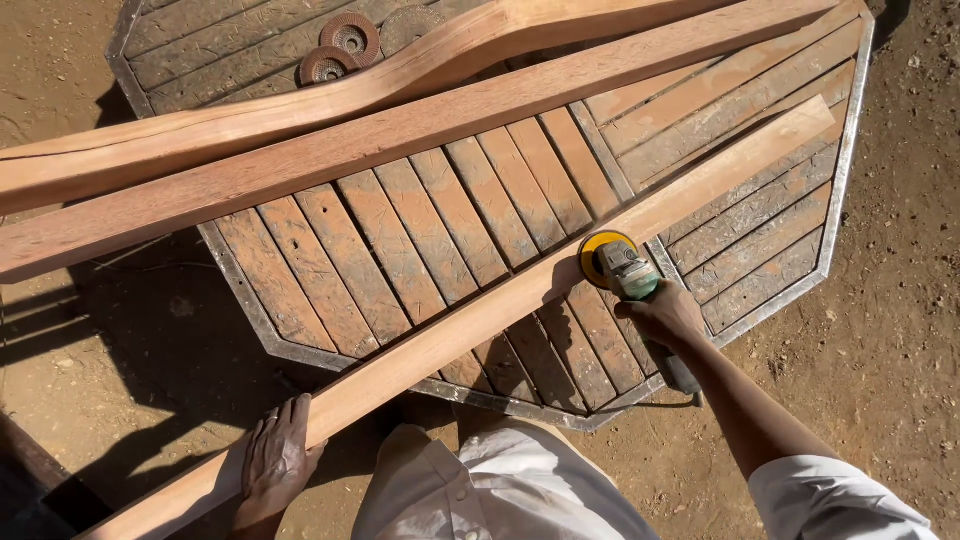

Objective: Sanding a wooden plank using a handheld angle grinder with a sanding disc

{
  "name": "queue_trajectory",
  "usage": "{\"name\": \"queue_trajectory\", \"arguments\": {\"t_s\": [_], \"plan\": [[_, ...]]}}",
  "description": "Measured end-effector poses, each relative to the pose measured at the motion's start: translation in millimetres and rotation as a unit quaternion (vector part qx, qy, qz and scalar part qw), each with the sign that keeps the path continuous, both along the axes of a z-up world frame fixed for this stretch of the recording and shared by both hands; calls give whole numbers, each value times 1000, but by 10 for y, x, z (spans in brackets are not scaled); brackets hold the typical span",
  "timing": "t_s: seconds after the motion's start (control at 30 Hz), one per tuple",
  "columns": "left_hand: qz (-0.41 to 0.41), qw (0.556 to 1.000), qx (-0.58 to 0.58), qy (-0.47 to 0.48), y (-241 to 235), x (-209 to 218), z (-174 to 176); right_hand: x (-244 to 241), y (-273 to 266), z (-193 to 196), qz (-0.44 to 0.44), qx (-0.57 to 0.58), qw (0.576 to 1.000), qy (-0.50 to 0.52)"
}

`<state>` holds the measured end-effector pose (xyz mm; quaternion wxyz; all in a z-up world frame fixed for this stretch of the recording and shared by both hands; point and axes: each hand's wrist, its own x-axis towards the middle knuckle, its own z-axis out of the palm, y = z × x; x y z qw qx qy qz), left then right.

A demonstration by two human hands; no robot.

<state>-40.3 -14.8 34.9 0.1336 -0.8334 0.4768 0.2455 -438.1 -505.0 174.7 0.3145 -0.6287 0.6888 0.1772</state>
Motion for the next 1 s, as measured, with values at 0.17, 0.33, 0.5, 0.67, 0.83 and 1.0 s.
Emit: {"name": "queue_trajectory", "arguments": {"t_s": [0.17,0.33,0.5,0.67,0.83,1.0], "plan": [[-47,998,1,-44,23,206,175,-709,-679,16,-109,-87,990,19],[-65,995,17,-76,-187,83,227,-555,-421,-26,-84,-98,992,-14],[-47,997,-38,-46,-585,-175,-1,250,656,-69,179,1,983,-38],[20,999,-45,10,-676,-252,120,623,1457,-803,267,70,958,-81],[48,995,-75,44,-577,-266,-4,499,851,-111,222,10,973,-63],[56,995,-68,55,-621,-267,-57,-74,-254,201,-100,-58,992,55]]}}
